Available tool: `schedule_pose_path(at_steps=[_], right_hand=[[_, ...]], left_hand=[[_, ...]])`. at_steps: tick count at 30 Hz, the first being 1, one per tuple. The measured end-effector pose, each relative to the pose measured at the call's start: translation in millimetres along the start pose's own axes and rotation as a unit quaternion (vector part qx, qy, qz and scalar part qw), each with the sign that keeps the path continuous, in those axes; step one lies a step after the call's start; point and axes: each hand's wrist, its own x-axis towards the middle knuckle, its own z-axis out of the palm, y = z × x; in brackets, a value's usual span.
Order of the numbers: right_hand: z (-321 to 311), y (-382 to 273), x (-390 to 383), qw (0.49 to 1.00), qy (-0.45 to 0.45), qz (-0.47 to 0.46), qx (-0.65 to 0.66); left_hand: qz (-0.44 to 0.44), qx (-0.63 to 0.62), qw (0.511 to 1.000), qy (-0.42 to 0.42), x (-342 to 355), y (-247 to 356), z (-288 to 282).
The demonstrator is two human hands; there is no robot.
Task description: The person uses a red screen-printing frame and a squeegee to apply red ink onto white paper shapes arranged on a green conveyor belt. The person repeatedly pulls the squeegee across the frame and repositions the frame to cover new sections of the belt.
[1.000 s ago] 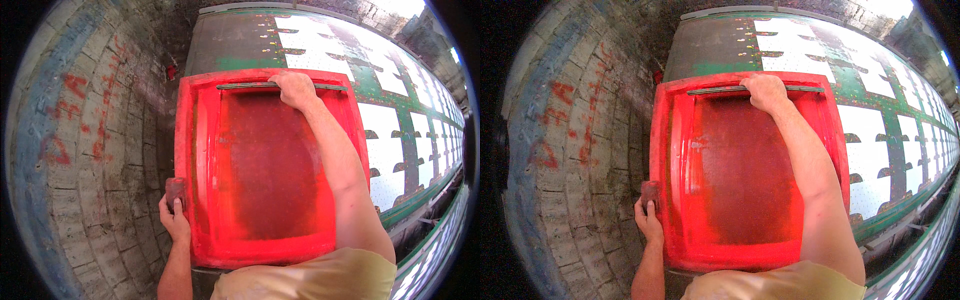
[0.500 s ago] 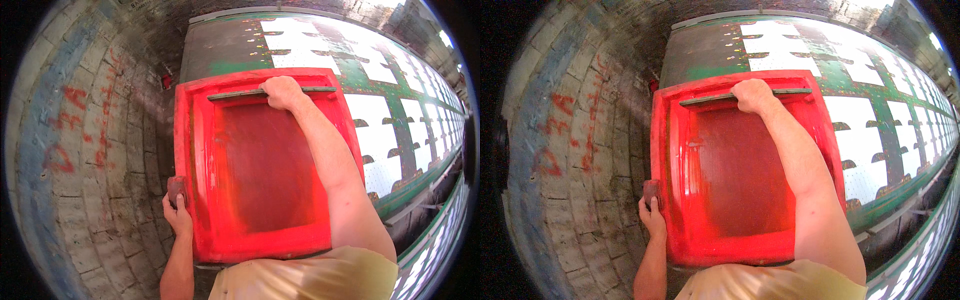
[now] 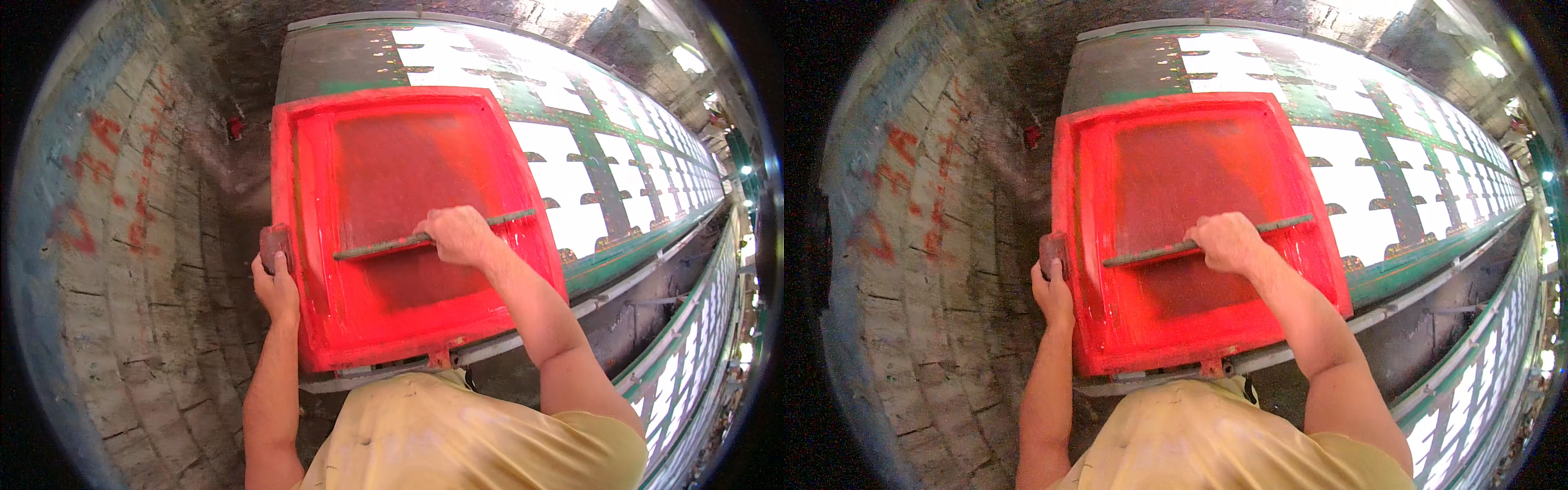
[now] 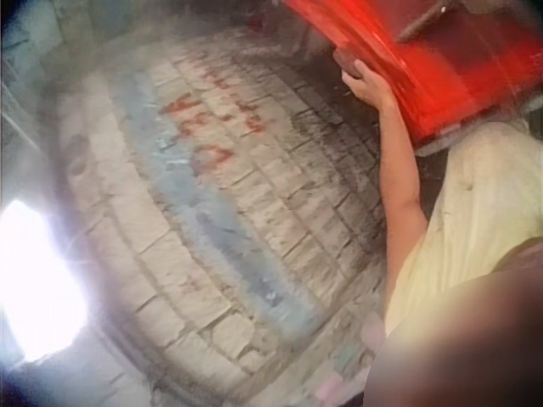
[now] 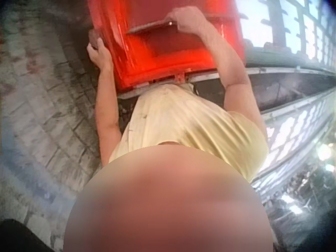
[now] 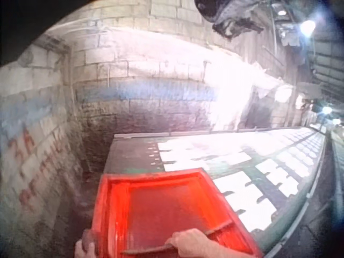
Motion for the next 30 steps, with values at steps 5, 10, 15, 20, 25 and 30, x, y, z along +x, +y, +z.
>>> schedule_pose_path(at_steps=[5,10,15,20,25,30], right_hand=[[12.6,-56.3,-76.6,0.999,-0.029,0.016,0.019],[29.2,-89.9,-129.2,1.0,0.0,0.005,0.014],[48.0,-92.5,-153.6,0.997,0.048,-0.039,0.039],[53.4,-69.4,-171.7,0.987,0.075,-0.081,0.114],[43.9,15.5,-206.6,0.956,0.172,-0.083,0.224],[53.5,125.9,-241.6,0.928,0.307,0.048,0.208]], left_hand=[[-0.008,-0.05,0.999,-0.013,3.7,-5.7,-1.1],[-0.011,-0.048,0.999,-0.01,5.5,-5.6,-1.3],[0.017,-0.021,1.0,-0.005,6.7,-9.7,-2.3],[0.045,0.031,0.998,0.0,15.5,-19.8,-3.9],[0.001,-0.013,0.999,0.045,21.4,-25.7,-4.0],[-0.091,0.007,0.993,0.073,33.7,-18.1,-6.1]])
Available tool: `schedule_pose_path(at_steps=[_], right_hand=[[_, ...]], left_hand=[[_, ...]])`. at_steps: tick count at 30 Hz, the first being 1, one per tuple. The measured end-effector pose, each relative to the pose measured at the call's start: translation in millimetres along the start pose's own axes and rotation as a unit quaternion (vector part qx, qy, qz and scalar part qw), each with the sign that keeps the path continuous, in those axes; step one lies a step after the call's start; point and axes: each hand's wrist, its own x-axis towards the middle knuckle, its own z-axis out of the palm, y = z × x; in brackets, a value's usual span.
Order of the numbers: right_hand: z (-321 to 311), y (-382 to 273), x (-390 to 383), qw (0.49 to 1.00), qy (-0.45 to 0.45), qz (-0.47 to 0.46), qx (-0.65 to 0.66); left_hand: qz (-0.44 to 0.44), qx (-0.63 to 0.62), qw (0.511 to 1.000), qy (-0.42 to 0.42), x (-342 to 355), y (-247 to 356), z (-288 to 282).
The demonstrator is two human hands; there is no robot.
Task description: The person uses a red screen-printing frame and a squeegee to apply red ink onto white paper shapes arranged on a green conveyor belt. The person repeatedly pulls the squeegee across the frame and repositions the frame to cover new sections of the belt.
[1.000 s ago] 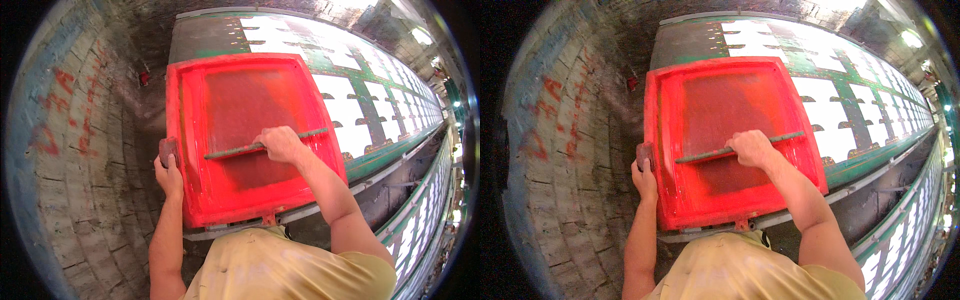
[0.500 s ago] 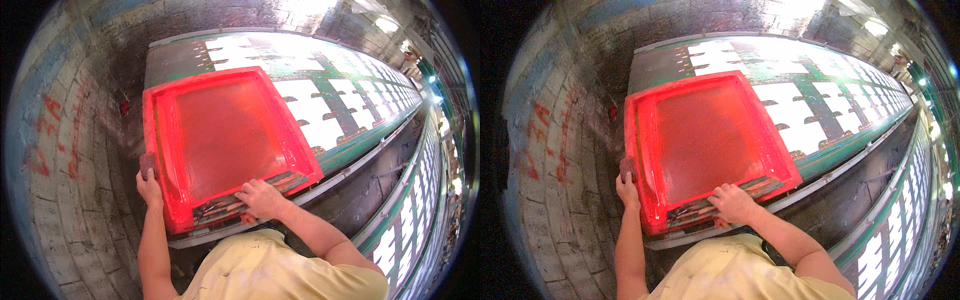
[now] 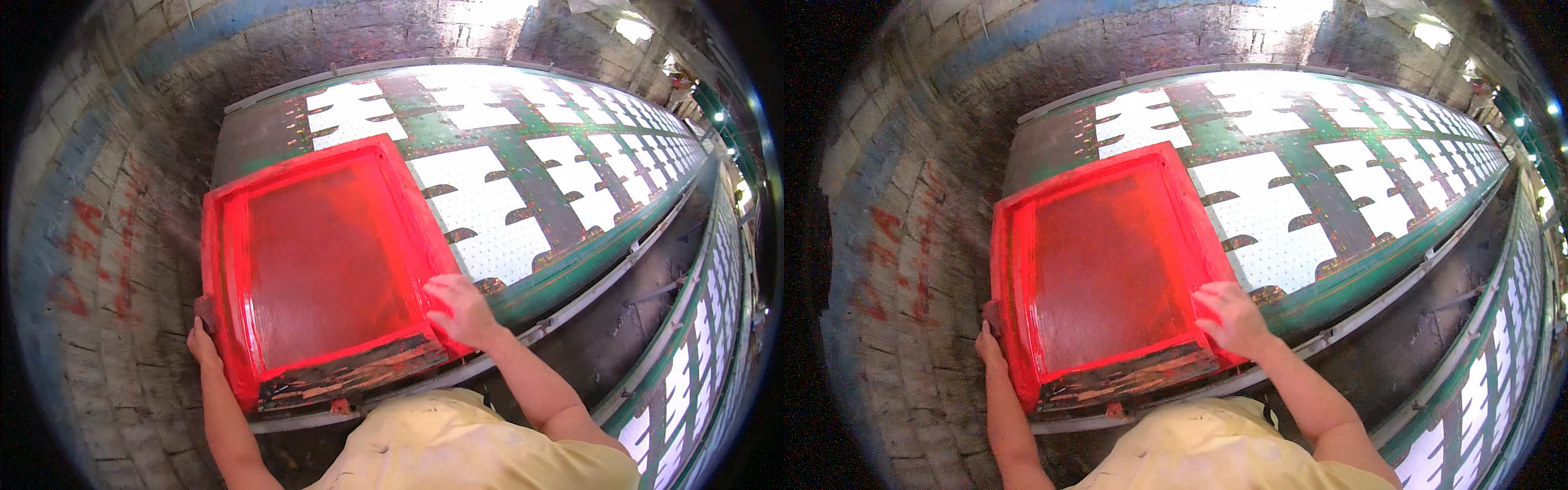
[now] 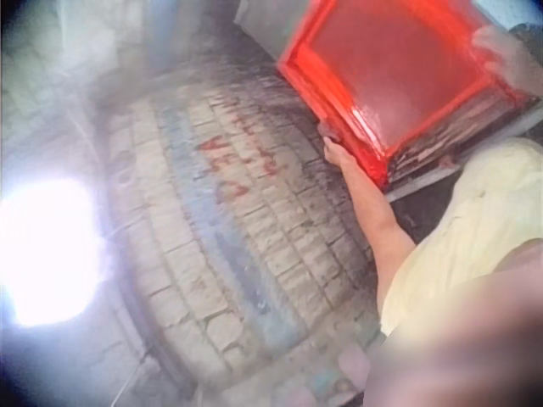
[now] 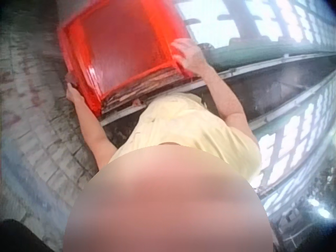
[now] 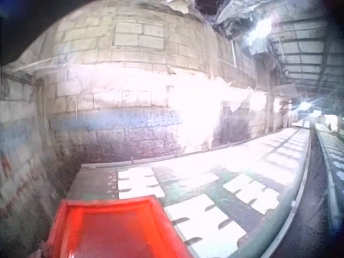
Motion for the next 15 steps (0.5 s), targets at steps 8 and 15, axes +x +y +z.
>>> schedule_pose_path(at_steps=[8,15], right_hand=[[26.6,112.2,21.4,0.946,0.092,0.191,0.244],[53.6,135.9,24.3,0.883,0.167,0.284,0.333]], left_hand=[[0.089,0.134,0.987,0.007,15.3,-9.5,4.2],[0.021,-0.021,0.999,-0.019,28.4,-24.2,7.0]])
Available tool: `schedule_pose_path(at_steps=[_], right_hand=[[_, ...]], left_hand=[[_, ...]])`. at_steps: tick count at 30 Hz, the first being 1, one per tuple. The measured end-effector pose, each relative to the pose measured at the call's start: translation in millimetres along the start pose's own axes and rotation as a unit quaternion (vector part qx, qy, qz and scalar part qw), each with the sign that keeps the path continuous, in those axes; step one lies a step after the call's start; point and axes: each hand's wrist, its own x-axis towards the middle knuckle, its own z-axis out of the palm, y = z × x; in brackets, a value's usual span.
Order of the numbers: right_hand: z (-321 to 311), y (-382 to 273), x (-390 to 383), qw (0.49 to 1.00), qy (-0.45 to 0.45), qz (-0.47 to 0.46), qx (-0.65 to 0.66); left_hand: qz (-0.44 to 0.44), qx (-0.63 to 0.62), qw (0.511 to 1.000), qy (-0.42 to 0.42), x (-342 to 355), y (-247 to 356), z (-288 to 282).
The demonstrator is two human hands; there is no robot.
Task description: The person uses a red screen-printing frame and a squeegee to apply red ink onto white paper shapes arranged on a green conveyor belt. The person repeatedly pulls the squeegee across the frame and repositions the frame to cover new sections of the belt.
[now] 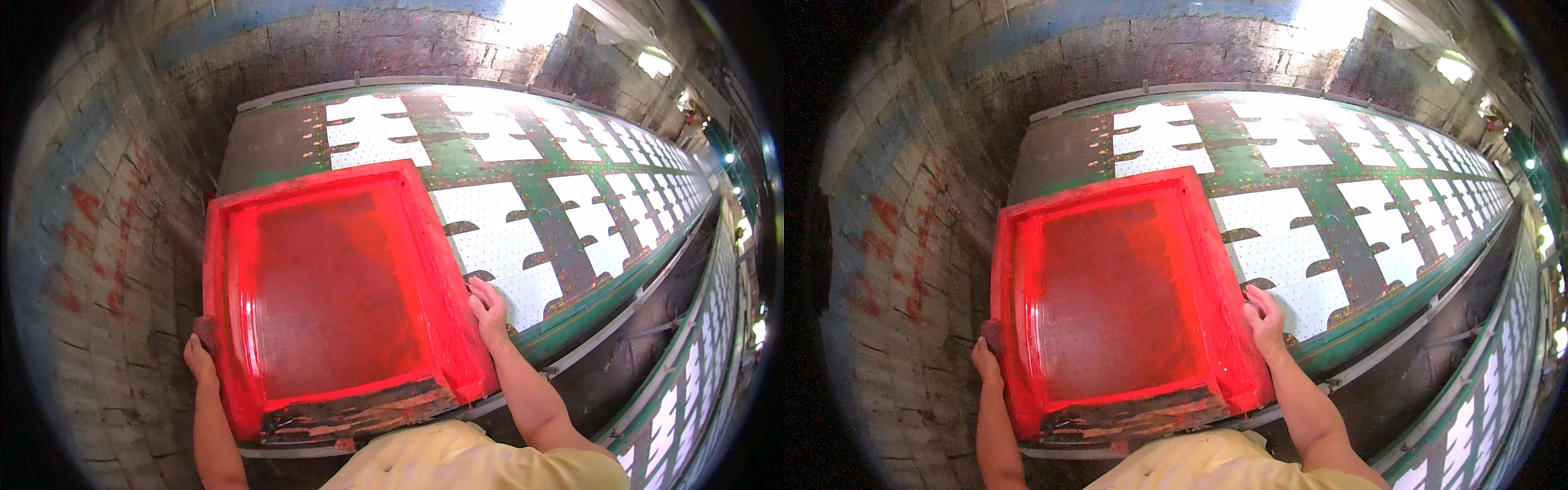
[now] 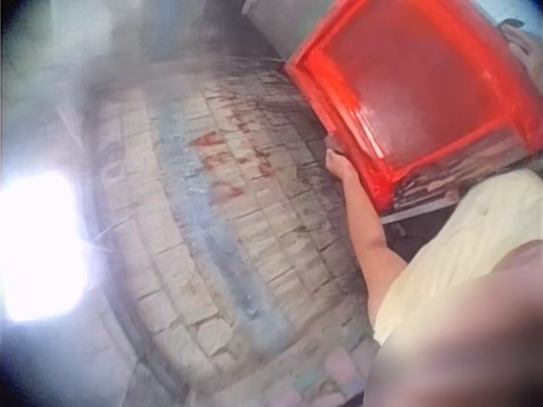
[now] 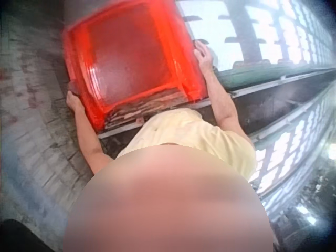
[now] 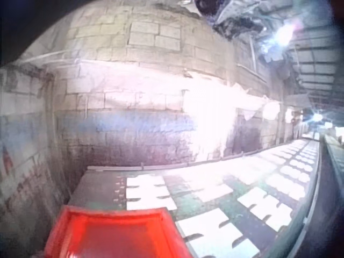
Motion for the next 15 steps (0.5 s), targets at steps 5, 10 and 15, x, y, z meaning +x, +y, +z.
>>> schedule_pose_path(at_steps=[5,10,15], right_hand=[[-3.6,1.3,-1.5,0.997,0.034,0.024,0.062],[-1.8,-29.2,-2.2,0.986,0.023,0.083,0.142],[-0.4,-61.1,0.6,0.978,-0.012,0.099,0.185]], left_hand=[[-0.054,-0.078,0.995,-0.017,-27.7,30.2,-0.1],[-0.098,-0.112,0.987,-0.058,-31.6,43.0,-0.2],[-0.117,-0.117,0.983,-0.075,-22.5,48.3,-3.1]])
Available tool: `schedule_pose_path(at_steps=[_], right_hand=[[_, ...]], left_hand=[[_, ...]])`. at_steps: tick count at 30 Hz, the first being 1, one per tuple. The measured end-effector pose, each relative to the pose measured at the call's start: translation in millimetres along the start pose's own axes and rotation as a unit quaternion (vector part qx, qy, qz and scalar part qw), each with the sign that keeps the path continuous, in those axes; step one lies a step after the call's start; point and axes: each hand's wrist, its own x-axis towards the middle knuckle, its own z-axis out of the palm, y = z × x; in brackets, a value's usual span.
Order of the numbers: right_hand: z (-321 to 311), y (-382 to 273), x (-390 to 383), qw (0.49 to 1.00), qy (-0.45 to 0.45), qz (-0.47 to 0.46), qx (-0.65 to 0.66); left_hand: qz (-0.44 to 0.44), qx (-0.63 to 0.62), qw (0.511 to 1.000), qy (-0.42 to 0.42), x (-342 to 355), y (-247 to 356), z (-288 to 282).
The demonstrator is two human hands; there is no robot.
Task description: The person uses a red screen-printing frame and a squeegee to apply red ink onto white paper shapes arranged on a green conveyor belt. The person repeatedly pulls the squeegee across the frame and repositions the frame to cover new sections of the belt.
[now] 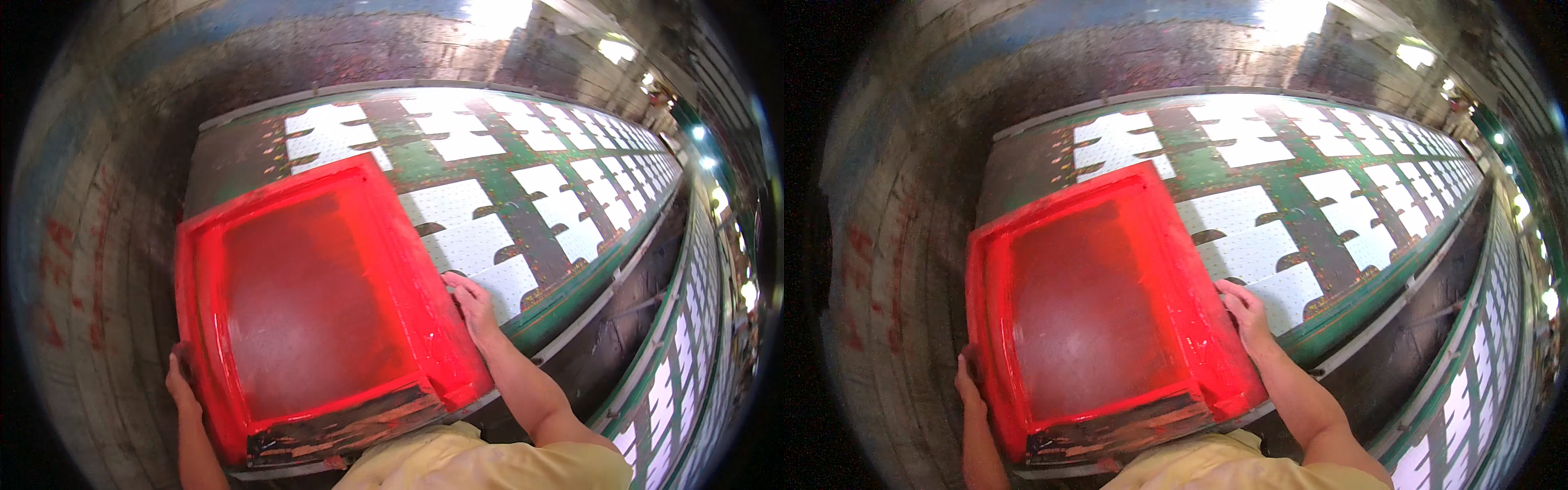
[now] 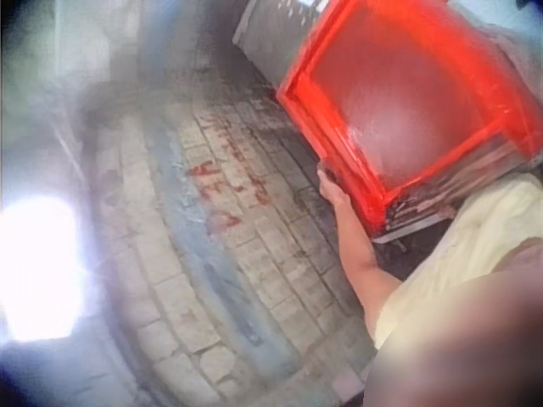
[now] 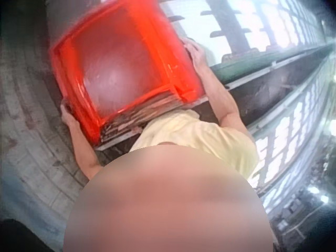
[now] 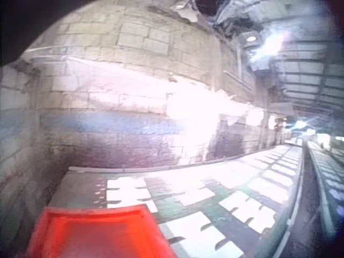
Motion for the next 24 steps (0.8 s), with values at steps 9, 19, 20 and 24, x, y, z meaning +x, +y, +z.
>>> schedule_pose_path(at_steps=[9,19,20,24], right_hand=[[-63.5,-52.4,40.9,0.99,-0.091,-0.019,-0.108],[-227.1,-97.3,93.2,0.99,-0.056,-0.055,-0.117],[-245.6,-99.9,98.0,0.989,-0.043,-0.061,-0.128],[-314.6,-110.6,111.6,0.994,-0.032,-0.031,-0.099]], left_hand=[[0.025,-0.098,0.993,-0.056,-45.4,8.1,60.1],[0.05,-0.145,0.987,-0.04,-152.0,-16.6,225.7],[0.055,-0.15,0.986,-0.055,-162.6,-22.8,241.5],[0.059,-0.163,0.984,-0.045,-206.8,-50.7,294.2]])
